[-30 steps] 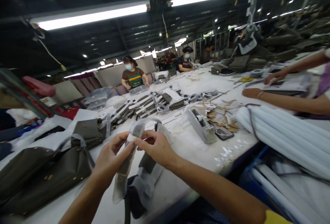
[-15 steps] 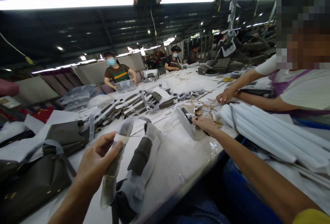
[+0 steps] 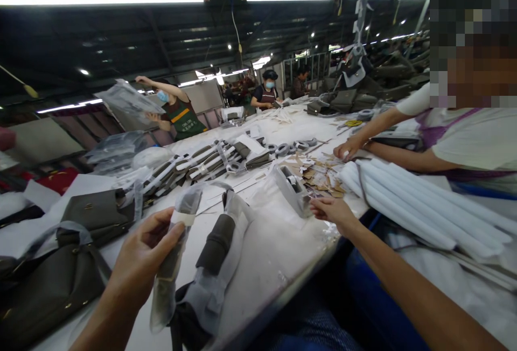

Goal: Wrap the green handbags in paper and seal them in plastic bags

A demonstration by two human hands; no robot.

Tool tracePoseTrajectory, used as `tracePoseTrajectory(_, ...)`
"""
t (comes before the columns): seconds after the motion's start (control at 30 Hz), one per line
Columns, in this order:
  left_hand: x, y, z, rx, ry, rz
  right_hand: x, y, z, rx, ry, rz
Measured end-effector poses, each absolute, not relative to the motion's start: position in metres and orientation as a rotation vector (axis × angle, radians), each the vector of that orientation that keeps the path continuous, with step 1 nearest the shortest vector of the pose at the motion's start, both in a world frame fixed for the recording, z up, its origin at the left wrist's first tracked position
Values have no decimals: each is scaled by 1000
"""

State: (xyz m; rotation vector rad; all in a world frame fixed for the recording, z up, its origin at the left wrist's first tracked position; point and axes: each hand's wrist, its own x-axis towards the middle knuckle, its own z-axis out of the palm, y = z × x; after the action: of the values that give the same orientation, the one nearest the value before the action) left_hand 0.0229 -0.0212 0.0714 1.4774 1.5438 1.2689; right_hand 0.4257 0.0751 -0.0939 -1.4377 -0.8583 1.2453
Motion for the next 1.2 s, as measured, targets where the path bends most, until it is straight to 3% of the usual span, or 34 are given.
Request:
tracePoseTrajectory(0.13,21,-21,70,1473,1533,1265,423,60,-121,-1502,-828,1220)
tracePoseTrajectory(0.23,24,-20,71,1467,1537,1261,413,51,-114,-1434,-925,1162)
tracePoseTrajectory(0.53,32,-18,71,1708,1614,1235,307,18,17,-873,-1549,1149)
tracePoseTrajectory(0.73,42,-21,81,1831,1644,1245,253,17,59,-571,-1852,1135)
tracePoseTrajectory(1.2,45,-27,80,2006,1757,1355,224,23,77,-980,-1968,933)
